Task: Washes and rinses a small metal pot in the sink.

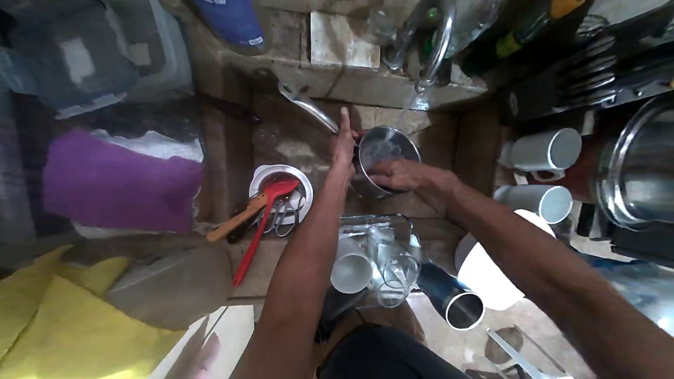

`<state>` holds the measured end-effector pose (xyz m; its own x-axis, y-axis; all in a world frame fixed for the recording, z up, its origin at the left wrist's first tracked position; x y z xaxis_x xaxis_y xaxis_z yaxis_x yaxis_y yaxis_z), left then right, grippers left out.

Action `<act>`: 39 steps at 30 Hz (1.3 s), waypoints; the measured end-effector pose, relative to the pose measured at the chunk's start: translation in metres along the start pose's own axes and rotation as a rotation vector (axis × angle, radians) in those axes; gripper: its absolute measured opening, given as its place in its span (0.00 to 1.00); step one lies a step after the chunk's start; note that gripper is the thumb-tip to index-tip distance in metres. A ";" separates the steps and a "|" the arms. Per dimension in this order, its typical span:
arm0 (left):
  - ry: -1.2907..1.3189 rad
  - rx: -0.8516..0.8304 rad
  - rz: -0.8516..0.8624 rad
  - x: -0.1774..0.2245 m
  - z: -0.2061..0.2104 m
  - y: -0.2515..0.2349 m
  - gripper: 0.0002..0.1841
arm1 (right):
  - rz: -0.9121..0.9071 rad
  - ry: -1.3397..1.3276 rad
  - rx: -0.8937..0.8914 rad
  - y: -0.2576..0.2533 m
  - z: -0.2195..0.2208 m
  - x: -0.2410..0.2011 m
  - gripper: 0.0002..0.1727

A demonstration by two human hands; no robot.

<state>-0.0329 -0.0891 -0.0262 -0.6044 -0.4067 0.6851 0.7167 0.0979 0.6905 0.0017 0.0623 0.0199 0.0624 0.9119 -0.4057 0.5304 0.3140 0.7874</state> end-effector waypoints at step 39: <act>0.076 0.048 0.015 0.021 -0.027 0.018 0.39 | -0.673 0.254 0.360 0.107 -0.073 -0.055 0.11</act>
<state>-0.0231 -0.1200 -0.0059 -0.5644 -0.4723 0.6771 0.7070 0.1468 0.6918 -0.0071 0.0648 0.1607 -0.5388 0.6033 -0.5880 0.6287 0.7525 0.1960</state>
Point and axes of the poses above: each hand's wrist, its own y-axis away from the middle knuckle, its own z-axis out of the palm, x = y × z, the point moved 4 cm from there along -y, towards the middle knuckle, and after that the axes turned 6 degrees about z, right-handed, at the moved point
